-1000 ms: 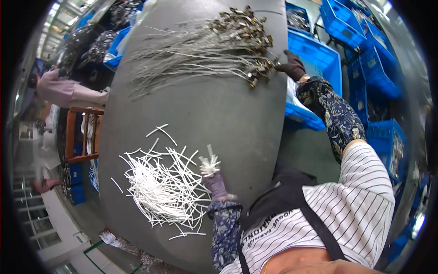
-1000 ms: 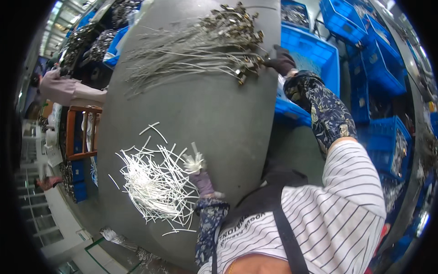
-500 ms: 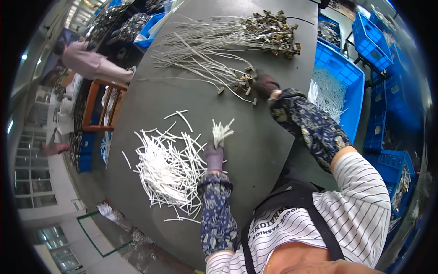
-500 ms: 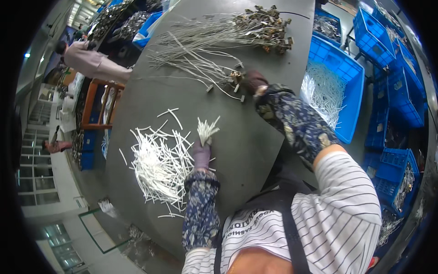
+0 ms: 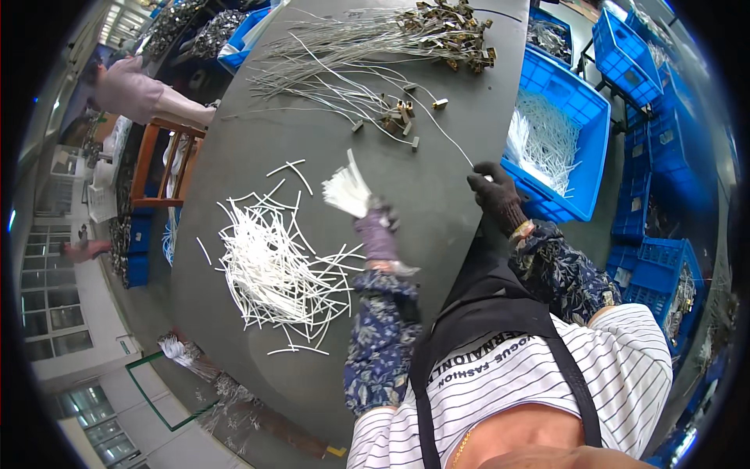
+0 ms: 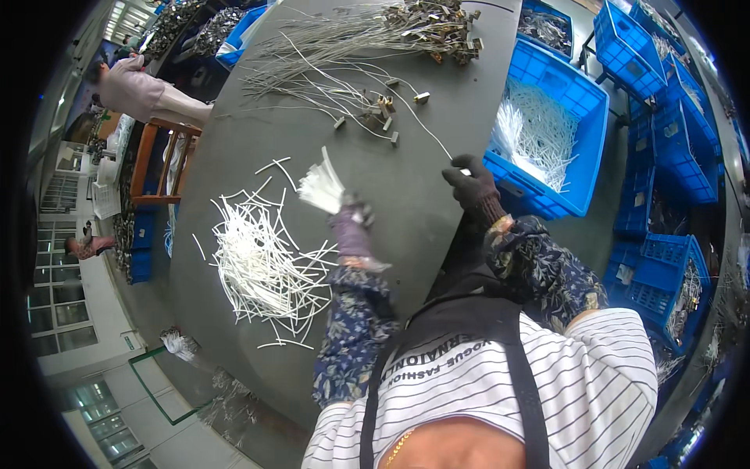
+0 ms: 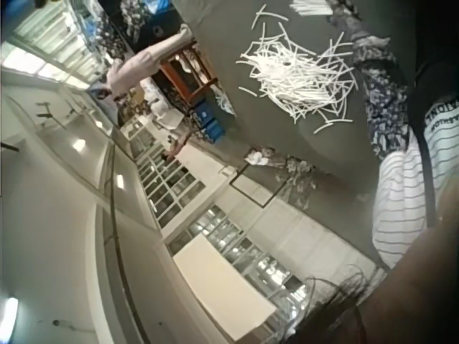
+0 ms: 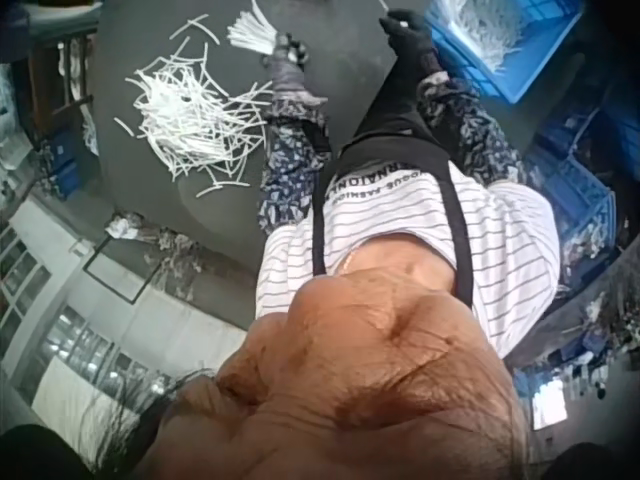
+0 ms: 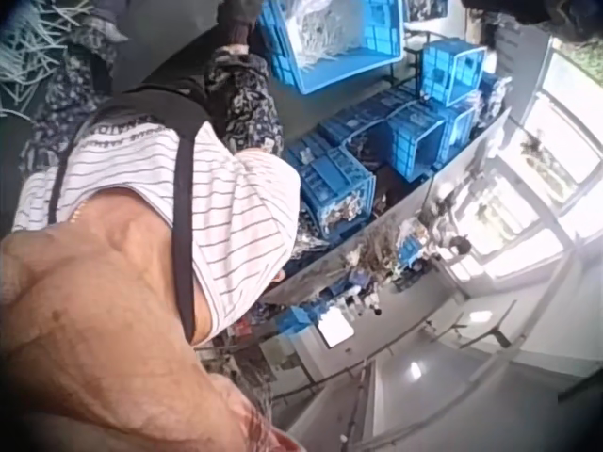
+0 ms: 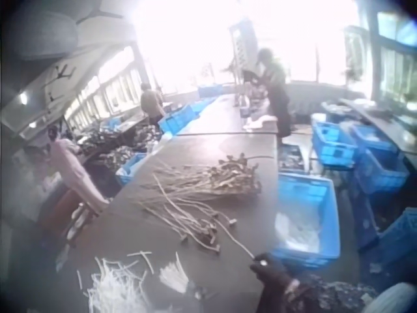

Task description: Assembling components by manually attaching white plastic fringe strips to metal stems.

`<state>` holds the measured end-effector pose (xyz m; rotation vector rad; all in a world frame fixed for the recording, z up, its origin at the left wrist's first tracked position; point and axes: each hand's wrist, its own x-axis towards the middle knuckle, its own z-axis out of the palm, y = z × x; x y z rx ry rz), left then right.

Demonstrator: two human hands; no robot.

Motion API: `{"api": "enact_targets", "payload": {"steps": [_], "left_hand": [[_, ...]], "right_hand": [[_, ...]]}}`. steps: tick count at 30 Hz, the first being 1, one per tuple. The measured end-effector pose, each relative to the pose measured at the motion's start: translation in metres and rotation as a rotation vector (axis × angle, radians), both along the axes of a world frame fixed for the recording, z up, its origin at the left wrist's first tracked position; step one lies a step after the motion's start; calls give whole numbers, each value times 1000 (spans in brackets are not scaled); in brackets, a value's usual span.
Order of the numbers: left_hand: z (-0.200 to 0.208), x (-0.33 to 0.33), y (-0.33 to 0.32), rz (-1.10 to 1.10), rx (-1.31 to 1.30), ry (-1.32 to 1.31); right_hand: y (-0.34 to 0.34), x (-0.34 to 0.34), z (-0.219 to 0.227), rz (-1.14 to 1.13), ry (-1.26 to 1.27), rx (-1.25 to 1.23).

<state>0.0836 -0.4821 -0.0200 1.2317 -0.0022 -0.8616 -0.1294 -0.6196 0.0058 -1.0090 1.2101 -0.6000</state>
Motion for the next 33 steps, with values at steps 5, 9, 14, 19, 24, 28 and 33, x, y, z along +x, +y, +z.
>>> {"api": "enact_targets", "payload": {"steps": [5,9,14,19,24,28,33], "left_hand": [[52,-81,-75,-282,-172,293],[7,-67,-118,-279,-439,720],[7,-120,-162,-138,-38,358],[31,-88,-174,35,-237,48],[94,-51,-169,288,-189,-170],[128,-28,-153,357,-226,-224],[135,-28,-144,174,-176,-150]], "right_hand": [[-3,12,80,344,103,-191],[21,-80,44,678,60,-544],[39,-296,-9,321,352,241],[12,-372,-32,413,547,392],[-34,-364,-37,353,457,321],[-56,-356,-47,450,428,238],[-66,-350,-45,476,356,209]]}}
